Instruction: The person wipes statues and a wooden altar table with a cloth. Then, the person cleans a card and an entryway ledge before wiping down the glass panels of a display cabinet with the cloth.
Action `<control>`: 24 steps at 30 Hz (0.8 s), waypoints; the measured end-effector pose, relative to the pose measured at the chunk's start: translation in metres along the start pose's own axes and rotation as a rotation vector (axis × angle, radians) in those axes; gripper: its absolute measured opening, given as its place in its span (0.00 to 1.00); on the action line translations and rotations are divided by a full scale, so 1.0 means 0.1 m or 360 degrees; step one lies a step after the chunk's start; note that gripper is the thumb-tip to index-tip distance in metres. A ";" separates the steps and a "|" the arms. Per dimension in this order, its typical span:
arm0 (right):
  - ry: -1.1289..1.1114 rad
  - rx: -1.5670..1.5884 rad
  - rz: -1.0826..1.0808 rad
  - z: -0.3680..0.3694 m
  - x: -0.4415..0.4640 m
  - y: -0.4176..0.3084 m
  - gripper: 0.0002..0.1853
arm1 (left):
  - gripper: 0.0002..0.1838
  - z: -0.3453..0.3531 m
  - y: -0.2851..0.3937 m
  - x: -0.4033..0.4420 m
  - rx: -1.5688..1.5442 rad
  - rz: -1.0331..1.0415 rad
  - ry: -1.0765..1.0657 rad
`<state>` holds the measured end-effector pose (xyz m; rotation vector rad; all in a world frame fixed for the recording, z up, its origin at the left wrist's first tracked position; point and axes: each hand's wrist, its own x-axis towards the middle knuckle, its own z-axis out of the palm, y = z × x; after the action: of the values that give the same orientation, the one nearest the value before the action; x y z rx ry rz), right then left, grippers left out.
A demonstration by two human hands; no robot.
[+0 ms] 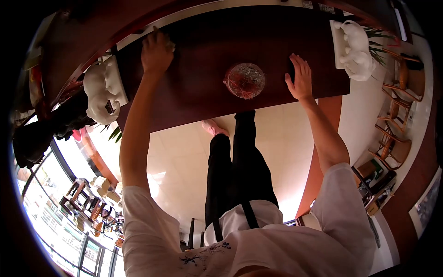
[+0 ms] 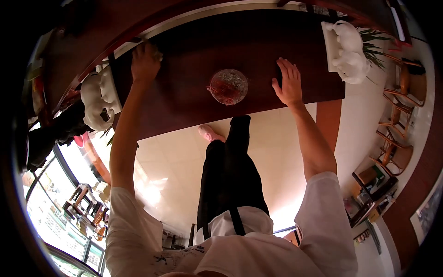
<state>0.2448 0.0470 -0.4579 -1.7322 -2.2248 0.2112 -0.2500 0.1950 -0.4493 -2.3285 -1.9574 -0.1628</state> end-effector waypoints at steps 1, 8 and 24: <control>-0.0017 0.0012 0.0012 0.00 0.01 0.00 0.35 | 0.25 -0.07 -0.02 -0.14 -0.0016 -0.0074 -0.0076; 0.0003 0.0378 -0.0140 -0.14 0.06 -0.17 0.63 | 0.26 -0.29 0.05 -1.13 0.0038 -0.0222 -0.0152; -0.0395 0.0735 -0.0218 -0.28 0.67 -1.09 0.72 | 0.30 -0.14 0.55 -1.17 -0.0373 -0.0273 0.0066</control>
<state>0.1392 0.0812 -0.3880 -1.3590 -2.2157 0.8729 -0.2164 0.0700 -0.4521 -2.2629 -2.2242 -0.4734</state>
